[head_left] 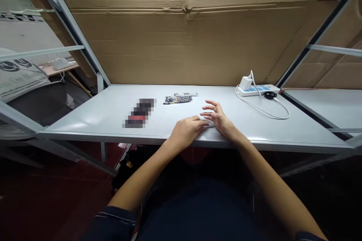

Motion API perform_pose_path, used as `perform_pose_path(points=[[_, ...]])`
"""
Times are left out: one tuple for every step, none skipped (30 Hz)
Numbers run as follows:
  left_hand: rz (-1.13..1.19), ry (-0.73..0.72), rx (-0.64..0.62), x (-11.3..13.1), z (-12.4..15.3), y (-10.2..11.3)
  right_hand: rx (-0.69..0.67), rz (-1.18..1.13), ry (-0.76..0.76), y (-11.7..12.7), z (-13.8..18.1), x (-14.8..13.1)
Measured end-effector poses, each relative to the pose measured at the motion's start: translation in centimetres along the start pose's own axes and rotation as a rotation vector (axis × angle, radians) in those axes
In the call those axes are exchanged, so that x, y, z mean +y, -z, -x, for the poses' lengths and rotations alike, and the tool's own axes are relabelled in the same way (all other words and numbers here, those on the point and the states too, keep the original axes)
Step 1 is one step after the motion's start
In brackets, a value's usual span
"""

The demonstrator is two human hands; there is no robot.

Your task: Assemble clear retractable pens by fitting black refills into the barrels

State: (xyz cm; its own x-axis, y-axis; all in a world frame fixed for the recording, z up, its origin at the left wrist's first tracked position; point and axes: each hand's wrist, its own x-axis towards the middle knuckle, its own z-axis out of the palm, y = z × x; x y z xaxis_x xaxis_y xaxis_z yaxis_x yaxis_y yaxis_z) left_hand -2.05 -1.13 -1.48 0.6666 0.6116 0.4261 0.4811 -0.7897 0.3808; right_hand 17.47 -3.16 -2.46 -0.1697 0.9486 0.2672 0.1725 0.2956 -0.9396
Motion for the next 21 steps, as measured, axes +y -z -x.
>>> perform_pose_path(points=[[-0.027,-0.003,-0.009,0.1,-0.1,-0.1,0.015,-0.01,-0.01,0.0,-0.1,0.2],[-0.051,-0.003,-0.016,0.2,-0.2,-0.2,0.025,-0.014,-0.015,0.0,-0.2,0.3],[-0.068,-0.001,-0.021,0.3,-0.4,-0.3,0.032,-0.016,-0.013,0.0,-0.1,0.3],[-0.074,0.001,-0.023,0.4,-0.5,-0.4,0.036,-0.017,-0.008,0.0,-0.1,0.3],[-0.074,0.002,-0.023,0.5,-0.6,-0.4,0.038,-0.016,-0.001,-0.1,0.0,0.2],[-0.072,0.004,-0.019,0.6,-0.7,-0.4,0.04,-0.014,0.008,0.0,0.1,0.1],[-0.068,0.007,-0.015,0.6,-0.7,-0.4,0.045,-0.009,0.025,0.1,0.3,-0.1],[-0.063,0.011,-0.012,0.6,-0.7,-0.3,0.056,0.006,0.054,0.2,0.5,-0.3],[-0.056,0.013,-0.008,0.6,-0.7,-0.2,0.061,0.036,0.089,0.5,0.7,-0.6],[-0.047,0.015,-0.006,0.4,-0.7,0.1,0.047,0.085,0.125,0.8,0.9,-0.8],[-0.036,0.015,-0.004,0.2,-0.6,0.4,0.012,0.153,0.156,1.2,1.0,-1.0],[-0.025,0.018,-0.001,0.0,-0.5,0.7,-0.042,0.236,0.178,1.5,1.2,-1.1],[-0.013,0.022,0.004,-0.3,-0.5,1.1,-0.101,0.322,0.188,1.9,1.3,-1.3],[0.0,0.028,0.008,-0.7,-0.4,1.5,-0.149,0.394,0.188,2.1,1.3,-1.4],[0.015,0.033,0.011,-1.0,-0.3,1.9,-0.178,0.446,0.186,2.3,1.3,-1.4],[0.031,0.034,0.009,-1.3,-0.3,2.3,-0.18,0.476,0.186,2.4,1.3,-1.5],[0.052,0.037,0.007,-1.5,-0.2,2.5,-0.164,0.49,0.187,2.3,1.2,-1.5],[0.073,0.044,0.007,-1.7,-0.2,2.7,-0.14,0.495,0.191,2.2,1.2,-1.6],[0.091,0.056,0.012,-1.9,-0.2,2.7,-0.115,0.496,0.199,2.1,1.1,-1.6],[0.1,0.074,0.025,-2.0,-0.2,2.7,-0.093,0.498,0.209,1.9,1.1,-1.7],[0.102,0.095,0.044,-2.1,-0.2,2.6,-0.075,0.499,0.219,1.7,1.1,-1.8]])
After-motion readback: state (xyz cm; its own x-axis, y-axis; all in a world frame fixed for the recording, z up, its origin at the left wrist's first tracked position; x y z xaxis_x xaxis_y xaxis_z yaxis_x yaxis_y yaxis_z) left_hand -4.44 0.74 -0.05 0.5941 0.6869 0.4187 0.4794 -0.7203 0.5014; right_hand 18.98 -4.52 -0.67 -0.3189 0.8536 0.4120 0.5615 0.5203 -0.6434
